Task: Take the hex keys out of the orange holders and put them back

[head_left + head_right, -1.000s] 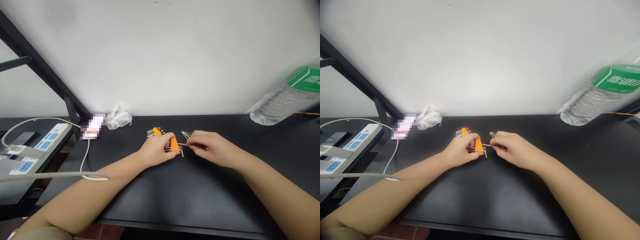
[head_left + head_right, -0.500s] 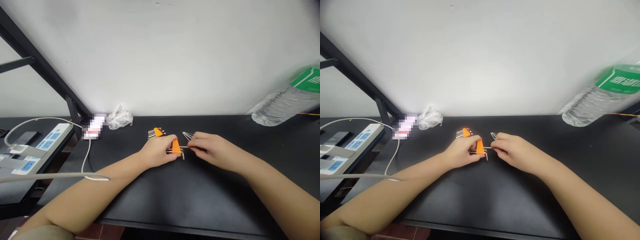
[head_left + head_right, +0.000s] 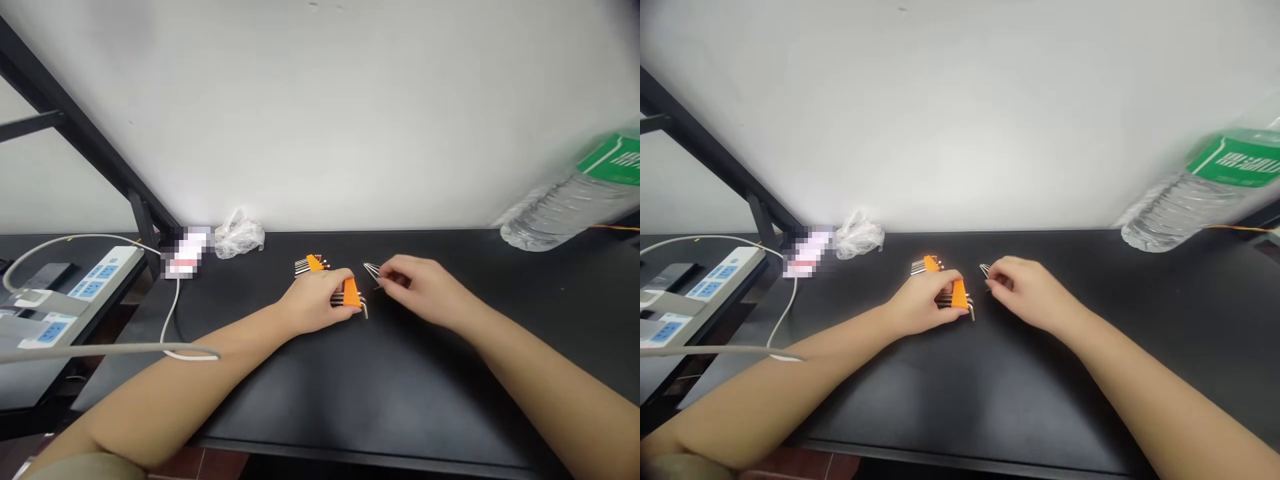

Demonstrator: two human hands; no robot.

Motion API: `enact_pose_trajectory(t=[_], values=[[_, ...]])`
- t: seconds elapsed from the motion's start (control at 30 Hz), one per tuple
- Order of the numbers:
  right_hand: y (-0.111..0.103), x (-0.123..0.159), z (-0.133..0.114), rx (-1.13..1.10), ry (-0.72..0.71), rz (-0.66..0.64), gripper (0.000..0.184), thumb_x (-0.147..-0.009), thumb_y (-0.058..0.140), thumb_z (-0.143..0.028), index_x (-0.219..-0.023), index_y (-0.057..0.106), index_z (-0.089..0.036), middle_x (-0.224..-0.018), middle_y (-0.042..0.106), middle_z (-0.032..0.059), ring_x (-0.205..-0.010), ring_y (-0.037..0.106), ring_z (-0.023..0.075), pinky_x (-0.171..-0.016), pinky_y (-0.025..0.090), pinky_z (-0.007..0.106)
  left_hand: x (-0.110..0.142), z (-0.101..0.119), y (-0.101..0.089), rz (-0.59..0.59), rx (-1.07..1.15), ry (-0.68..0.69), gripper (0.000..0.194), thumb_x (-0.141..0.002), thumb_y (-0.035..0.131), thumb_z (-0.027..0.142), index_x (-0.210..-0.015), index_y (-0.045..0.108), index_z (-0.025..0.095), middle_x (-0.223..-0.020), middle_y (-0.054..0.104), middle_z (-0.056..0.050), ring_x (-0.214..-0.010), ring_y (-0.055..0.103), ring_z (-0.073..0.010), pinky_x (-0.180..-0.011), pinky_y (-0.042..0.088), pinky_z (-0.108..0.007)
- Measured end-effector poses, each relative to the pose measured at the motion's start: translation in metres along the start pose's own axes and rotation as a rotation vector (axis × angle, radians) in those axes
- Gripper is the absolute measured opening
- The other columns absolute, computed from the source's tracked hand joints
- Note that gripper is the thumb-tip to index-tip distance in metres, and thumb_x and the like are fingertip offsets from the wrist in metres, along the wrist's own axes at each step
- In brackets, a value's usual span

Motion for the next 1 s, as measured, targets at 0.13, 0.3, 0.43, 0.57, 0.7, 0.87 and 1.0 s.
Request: enact_pose_trajectory(t=[0.13, 0.3, 0.43, 0.57, 0.7, 0.87, 1.0], values=[[-0.003, -0.004, 0.028, 0.152, 0.069, 0.028, 0.019, -0.091, 0.063, -0.042, -0.087, 0.068, -0.024, -0.085, 0.068, 0.0026, -0.073, 0.063, 0.0191, -0.065, 0.048, 0.032, 0.0, -0.001, 0.0, -0.001, 0.002, -0.023, 0.028, -0.081, 0.074, 0.036, -0.101, 0.057, 0.024, -0.092, 0.07, 0.002, -0.083, 0.065, -0.0169, -0.067, 0.047, -0.025], [0.015, -0.007, 0.023, 0.3, 0.1, 0.027, 0.022, -0.093, 0.061, -0.042, -0.084, 0.066, -0.022, -0.09, 0.067, 0.004, -0.075, 0.063, 0.0187, -0.066, 0.044, 0.031, -0.001, -0.004, 0.002, 0.001, 0.01, -0.03, 0.03, -0.082, 0.073, 0.035, -0.106, 0.057, 0.025, -0.095, 0.07, 0.002, -0.084, 0.066, -0.0169, -0.07, 0.048, -0.025], [0.025, -0.004, 0.016, 0.418, 0.174, -0.061, 0.013, -0.092, 0.054, -0.026, -0.084, 0.063, -0.022, -0.092, 0.066, 0.0045, -0.074, 0.063, 0.018, -0.061, 0.039, 0.03, -0.001, -0.005, 0.002, 0.004, 0.013, -0.042, 0.027, -0.083, 0.071, 0.035, -0.104, 0.057, 0.025, -0.092, 0.07, 0.002, -0.086, 0.066, -0.0173, -0.071, 0.05, -0.025], [0.026, 0.003, 0.013, 0.443, 0.186, -0.148, 0.007, -0.084, 0.057, -0.02, -0.078, 0.061, -0.022, -0.088, 0.066, 0.004, -0.071, 0.061, 0.0177, -0.059, 0.036, 0.03, -0.001, -0.008, 0.003, -0.005, 0.017, -0.06, 0.03, -0.083, 0.071, 0.035, -0.108, 0.058, 0.026, -0.089, 0.069, 0.002, -0.086, 0.067, -0.018, -0.073, 0.051, -0.026], [0.025, 0.005, 0.01, 0.41, 0.161, -0.159, 0.005, -0.081, 0.059, -0.019, -0.076, 0.058, -0.022, -0.086, 0.065, 0.0026, -0.069, 0.059, 0.0172, -0.058, 0.035, 0.03, -0.001, -0.01, 0.003, 0.002, 0.013, -0.055, 0.031, -0.083, 0.072, 0.036, -0.107, 0.058, 0.025, -0.093, 0.07, 0.001, -0.088, 0.067, -0.0182, -0.073, 0.051, -0.026], [0.024, 0.003, -0.006, 0.306, 0.02, -0.15, 0.008, -0.082, 0.056, -0.017, -0.077, 0.054, -0.022, -0.08, 0.063, 0.0008, -0.068, 0.056, 0.0161, -0.061, 0.037, 0.029, -0.001, -0.009, 0.003, 0.009, 0.015, -0.043, 0.032, -0.082, 0.073, 0.037, -0.108, 0.058, 0.025, -0.094, 0.071, 0.001, -0.087, 0.067, -0.0181, -0.073, 0.051, -0.026], [0.021, 0.005, -0.02, 0.233, -0.088, -0.122, 0.01, -0.085, 0.054, -0.014, -0.08, 0.052, -0.023, -0.079, 0.06, -0.0003, -0.068, 0.054, 0.015, -0.062, 0.037, 0.028, -0.001, -0.009, 0.004, -0.004, 0.037, -0.048, 0.03, -0.084, 0.071, 0.035, -0.109, 0.059, 0.025, -0.089, 0.071, 0.003, -0.083, 0.067, -0.0171, -0.073, 0.051, -0.026]])
Point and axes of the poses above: each hand's wrist, its own x-axis away from the middle knuckle, its own y-axis out of the palm, z = x × y, the point moved 9 cm from there along -x, towards the middle knuckle
